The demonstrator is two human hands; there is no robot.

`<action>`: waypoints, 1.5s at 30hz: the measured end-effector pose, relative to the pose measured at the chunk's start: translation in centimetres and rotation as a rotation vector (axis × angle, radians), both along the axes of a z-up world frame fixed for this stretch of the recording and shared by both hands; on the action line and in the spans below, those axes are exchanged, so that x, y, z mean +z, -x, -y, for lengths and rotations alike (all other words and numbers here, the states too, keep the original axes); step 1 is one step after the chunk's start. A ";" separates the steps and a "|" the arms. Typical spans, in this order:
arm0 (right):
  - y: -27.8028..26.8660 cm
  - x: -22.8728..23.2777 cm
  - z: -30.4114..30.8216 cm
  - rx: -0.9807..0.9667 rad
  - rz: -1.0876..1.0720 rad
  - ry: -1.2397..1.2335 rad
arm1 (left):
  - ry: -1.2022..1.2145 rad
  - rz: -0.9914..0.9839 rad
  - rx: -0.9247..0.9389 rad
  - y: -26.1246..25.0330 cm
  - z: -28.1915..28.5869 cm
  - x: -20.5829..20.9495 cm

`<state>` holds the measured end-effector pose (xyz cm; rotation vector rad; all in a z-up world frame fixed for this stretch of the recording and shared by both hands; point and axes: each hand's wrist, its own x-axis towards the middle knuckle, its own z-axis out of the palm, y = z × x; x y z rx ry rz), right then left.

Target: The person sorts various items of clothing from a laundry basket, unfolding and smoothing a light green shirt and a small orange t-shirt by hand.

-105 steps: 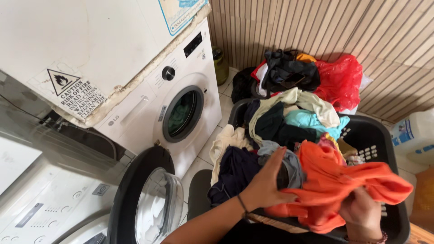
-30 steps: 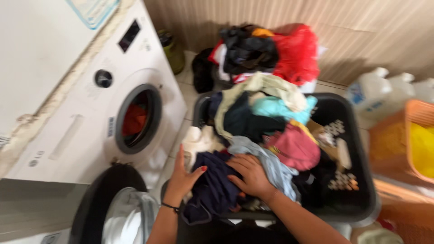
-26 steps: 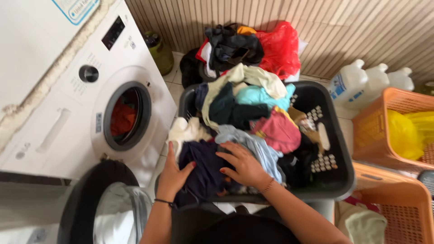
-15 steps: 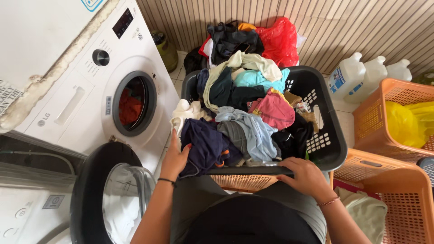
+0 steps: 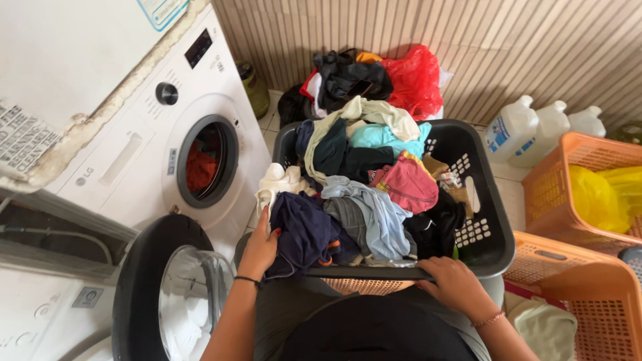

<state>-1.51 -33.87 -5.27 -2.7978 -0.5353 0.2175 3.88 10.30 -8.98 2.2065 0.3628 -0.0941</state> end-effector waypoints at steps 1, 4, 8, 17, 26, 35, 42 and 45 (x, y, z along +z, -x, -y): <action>-0.2 0.1 0.0 -0.002 -0.015 0.006 | 0.013 -0.024 0.021 0.5 0.0 0.4; -0.8 0.1 0.5 0.010 -0.055 0.009 | -0.205 0.183 0.048 1.8 1.2 2.9; -2.2 0.2 1.1 0.067 -0.138 -0.012 | -0.393 0.510 -0.194 3.3 3.4 6.9; -5.3 5.7 -2.8 0.161 -0.048 -0.316 | -0.387 0.389 -0.211 1.6 4.2 3.7; -8.0 7.4 -11.4 0.245 -0.064 -0.560 | 1.214 0.485 -0.009 -4.0 2.0 6.2; -13.3 0.0 -18.1 0.225 -0.344 -0.855 | 1.732 0.527 -0.207 -6.6 4.7 15.7; -22.3 -2.9 -12.7 -0.133 -0.211 -1.470 | 1.659 0.689 -0.259 -7.8 3.5 16.6; -22.9 -3.4 -11.7 0.027 -0.063 -1.229 | 1.779 0.535 -0.207 -7.9 3.5 15.6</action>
